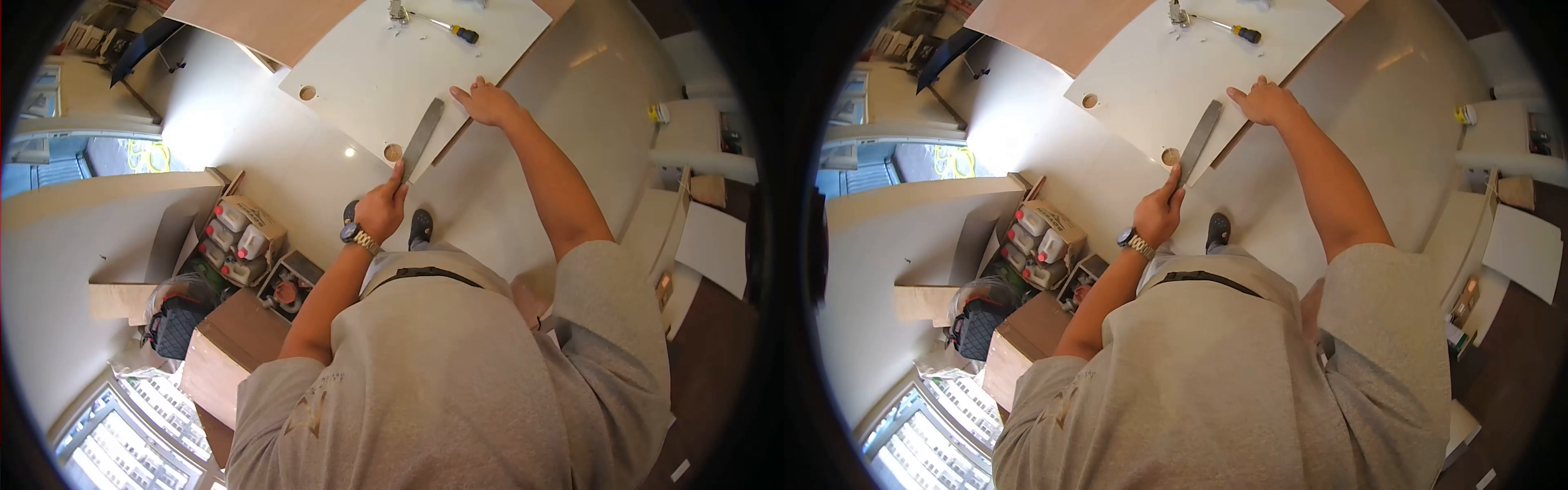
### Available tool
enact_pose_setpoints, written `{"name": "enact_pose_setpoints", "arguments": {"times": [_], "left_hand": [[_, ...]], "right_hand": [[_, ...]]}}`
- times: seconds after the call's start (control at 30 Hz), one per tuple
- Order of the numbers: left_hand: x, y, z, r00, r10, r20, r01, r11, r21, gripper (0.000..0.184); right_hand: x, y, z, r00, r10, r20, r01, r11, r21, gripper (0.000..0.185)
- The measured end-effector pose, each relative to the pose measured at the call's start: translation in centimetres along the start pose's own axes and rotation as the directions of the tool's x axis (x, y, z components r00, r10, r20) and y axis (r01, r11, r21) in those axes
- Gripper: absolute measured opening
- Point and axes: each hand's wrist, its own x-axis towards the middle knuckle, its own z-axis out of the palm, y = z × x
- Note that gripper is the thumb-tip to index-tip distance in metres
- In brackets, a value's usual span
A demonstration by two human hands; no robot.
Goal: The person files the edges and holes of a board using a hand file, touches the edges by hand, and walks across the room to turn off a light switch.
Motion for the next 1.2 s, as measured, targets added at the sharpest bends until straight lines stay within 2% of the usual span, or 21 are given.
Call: {"name": "enact_pose_setpoints", "arguments": {"times": [0.07, 0.13, 0.23, 0.27, 0.33, 0.37, 0.43, 0.47, 0.57, 0.67, 0.77, 0.87, 0.97, 1.07, 1.1, 1.2], "left_hand": [[-1.1, -0.6, -0.1, 0.999, -0.03, -0.044, 0.029, 0.999, -0.022, 0.055], [-6.4, -2.5, 0.2, 0.993, -0.066, -0.096, 0.059, 0.995, -0.077, 0.054], [-9.7, -1.1, 0.2, 0.993, -0.054, -0.108, 0.045, 0.996, -0.081, 0.053], [-8.4, -0.6, 0.9, 0.992, -0.088, -0.086, 0.083, 0.995, -0.056, 0.053], [-3.7, 1.7, 2.6, 0.987, -0.158, -0.035, 0.158, 0.987, -0.006, 0.053], [-2.6, 2.1, 3.0, 0.987, -0.142, -0.075, 0.14, 0.99, -0.027, 0.053], [-0.5, 2.9, 3.6, 0.978, -0.103, -0.178, 0.091, 0.993, -0.075, 0.053], [-1.7, 2.6, 3.6, 0.969, -0.097, -0.227, 0.079, 0.993, -0.086, 0.053], [-8.2, 0.5, 3.5, 0.967, -0.159, -0.199, 0.148, 0.987, -0.07, 0.052], [-9.4, 1.1, 4.7, 0.971, -0.061, -0.23, 0.041, 0.995, -0.092, 0.055], [-2.5, 3.2, 5.8, 0.976, -0.111, -0.19, 0.104, 0.994, -0.045, 0.059], [-0.6, 4.1, 5.4, 0.979, -0.097, -0.182, 0.09, 0.995, -0.046, 0.059], [-7.5, 2.3, 5.3, 0.97, -0.172, -0.172, 0.155, 0.982, -0.109, 0.057], [-11.2, 2.0, 5.5, 0.962, -0.183, -0.204, 0.161, 0.979, -0.121, 0.056], [-10.8, 2.7, 5.8, 0.962, -0.191, -0.194, 0.175, 0.98, -0.097, 0.056], [-2.6, 5.0, 7.4, 0.949, -0.197, -0.246, 0.196, 0.98, -0.03, 0.054]], "right_hand": [[0.3, 0.4, 0.0, 0.999, -0.026, -0.03, 0.026, 1.0, -0.011, 0.087], [0.4, 0.3, -0.6, 0.999, -0.036, 0.012, 0.036, 0.999, 0.001, 0.089], [0.4, 0.4, -0.4, 0.999, -0.038, 0.035, 0.038, 0.999, 0.002, 0.091], [0.6, 0.4, -0.5, 0.999, -0.041, 0.029, 0.041, 0.999, -0.001, 0.091], [-0.1, -0.5, -2.1, 0.991, -0.045, 0.127, 0.047, 0.999, -0.014, 0.09], [-0.6, -0.6, -2.5, 0.984, -0.043, 0.173, 0.047, 0.999, -0.021, 0.089], [-0.9, 0.1, -1.5, 0.994, -0.045, 0.101, 0.05, 0.998, -0.043, 0.088], [-0.4, 0.1, -1.4, 0.996, -0.059, 0.06, 0.063, 0.996, -0.062, 0.088], [0.8, 0.6, -0.4, 0.997, -0.061, 0.056, 0.063, 0.998, -0.018, 0.089], [-0.2, -0.3, -1.5, 0.994, -0.059, 0.097, 0.065, 0.996, -0.055, 0.09], [-0.1, -0.4, -1.7, 0.992, -0.039, 0.122, 0.051, 0.994, -0.093, 0.089], [3.7, 2.4, 1.6, 0.989, -0.133, 0.06, 0.139, 0.985, -0.104, 0.088], [1.0, 1.4, 0.1, 0.995, -0.096, 0.02, 0.097, 0.994, -0.054, 0.087], [0.8, 0.8, -1.1, 0.993, -0.079, 0.092, 0.085, 0.994, -0.069, 0.087], [0.7, 0.7, -0.9, 0.991, -0.075, 0.115, 0.085, 0.993, -0.08, 0.086], [0.7, 0.7, -1.0, 0.988, -0.13, 0.086, 0.141, 0.98, -0.139, 0.086]]}}
